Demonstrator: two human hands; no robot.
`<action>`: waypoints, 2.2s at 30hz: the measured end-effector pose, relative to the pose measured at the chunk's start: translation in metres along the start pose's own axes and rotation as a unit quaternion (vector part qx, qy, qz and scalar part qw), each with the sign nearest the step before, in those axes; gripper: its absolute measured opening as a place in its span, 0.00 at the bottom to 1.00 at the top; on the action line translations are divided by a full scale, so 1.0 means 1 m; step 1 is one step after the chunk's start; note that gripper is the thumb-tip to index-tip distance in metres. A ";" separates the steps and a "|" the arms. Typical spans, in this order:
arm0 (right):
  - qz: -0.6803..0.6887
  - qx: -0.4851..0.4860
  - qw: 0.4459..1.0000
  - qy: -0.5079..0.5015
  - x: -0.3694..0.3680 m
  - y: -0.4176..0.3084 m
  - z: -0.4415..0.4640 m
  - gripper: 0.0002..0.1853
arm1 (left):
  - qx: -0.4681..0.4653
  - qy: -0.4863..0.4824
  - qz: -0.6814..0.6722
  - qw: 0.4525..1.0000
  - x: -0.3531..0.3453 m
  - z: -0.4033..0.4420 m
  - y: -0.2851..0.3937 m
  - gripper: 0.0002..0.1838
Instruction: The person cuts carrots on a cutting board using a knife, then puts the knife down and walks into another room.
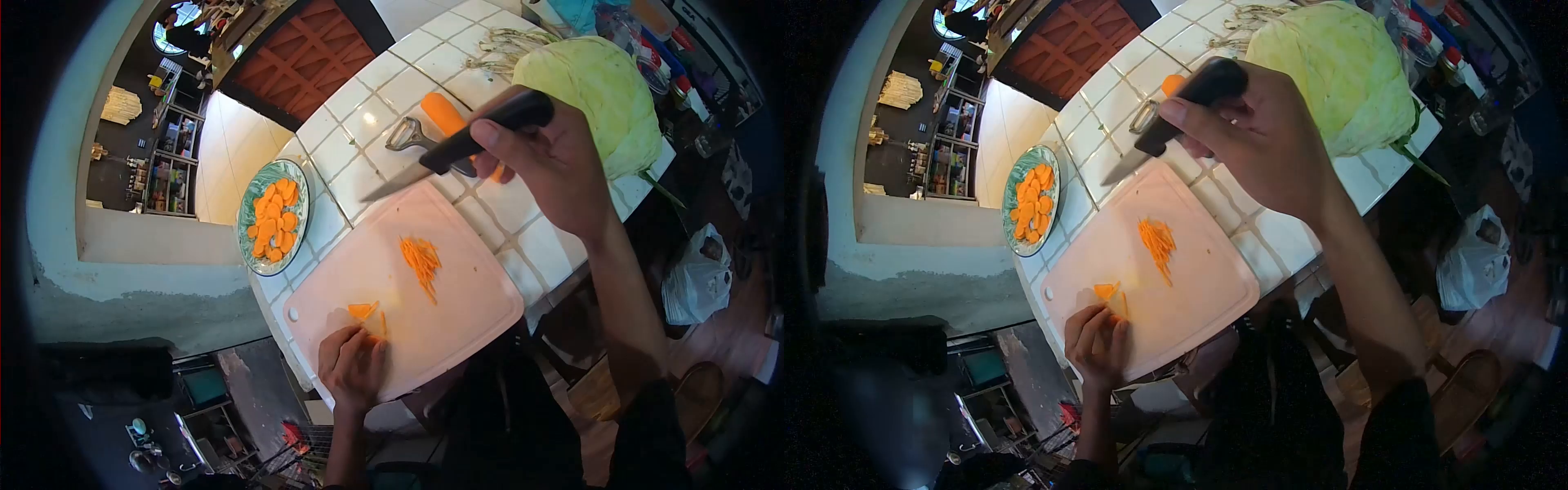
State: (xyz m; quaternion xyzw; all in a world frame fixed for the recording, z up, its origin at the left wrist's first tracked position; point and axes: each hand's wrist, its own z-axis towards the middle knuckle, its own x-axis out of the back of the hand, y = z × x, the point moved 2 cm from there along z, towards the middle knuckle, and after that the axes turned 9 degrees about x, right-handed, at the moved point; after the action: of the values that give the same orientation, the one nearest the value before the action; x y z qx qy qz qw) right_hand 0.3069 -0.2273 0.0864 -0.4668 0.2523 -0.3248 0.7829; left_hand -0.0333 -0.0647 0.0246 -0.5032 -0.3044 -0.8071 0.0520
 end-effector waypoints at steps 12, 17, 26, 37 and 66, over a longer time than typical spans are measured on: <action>0.017 0.017 0.995 0.101 -0.053 0.056 0.035 0.15 | 0.011 0.020 -0.003 1.000 -0.002 0.000 -0.001 0.11; 0.037 0.018 0.996 0.077 -0.055 0.052 0.034 0.15 | 0.004 0.013 -0.010 1.000 0.001 0.003 0.004 0.13; 0.015 0.041 0.998 0.053 -0.048 0.049 0.042 0.17 | 0.022 0.011 -0.018 1.000 -0.002 0.002 -0.001 0.10; 0.011 0.070 0.997 0.040 -0.060 0.061 0.062 0.16 | 0.025 0.030 0.009 0.999 0.000 -0.001 -0.003 0.11; 0.055 0.018 0.992 0.110 -0.024 -0.030 -0.078 0.07 | 0.258 0.054 -0.254 0.931 -0.005 0.024 0.004 0.07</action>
State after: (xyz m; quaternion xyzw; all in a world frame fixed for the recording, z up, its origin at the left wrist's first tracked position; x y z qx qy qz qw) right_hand 0.2280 -0.2642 0.0817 -0.3995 0.3558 -0.3354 0.7754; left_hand -0.0104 -0.0558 0.0291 -0.3340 -0.6165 -0.7130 -0.0109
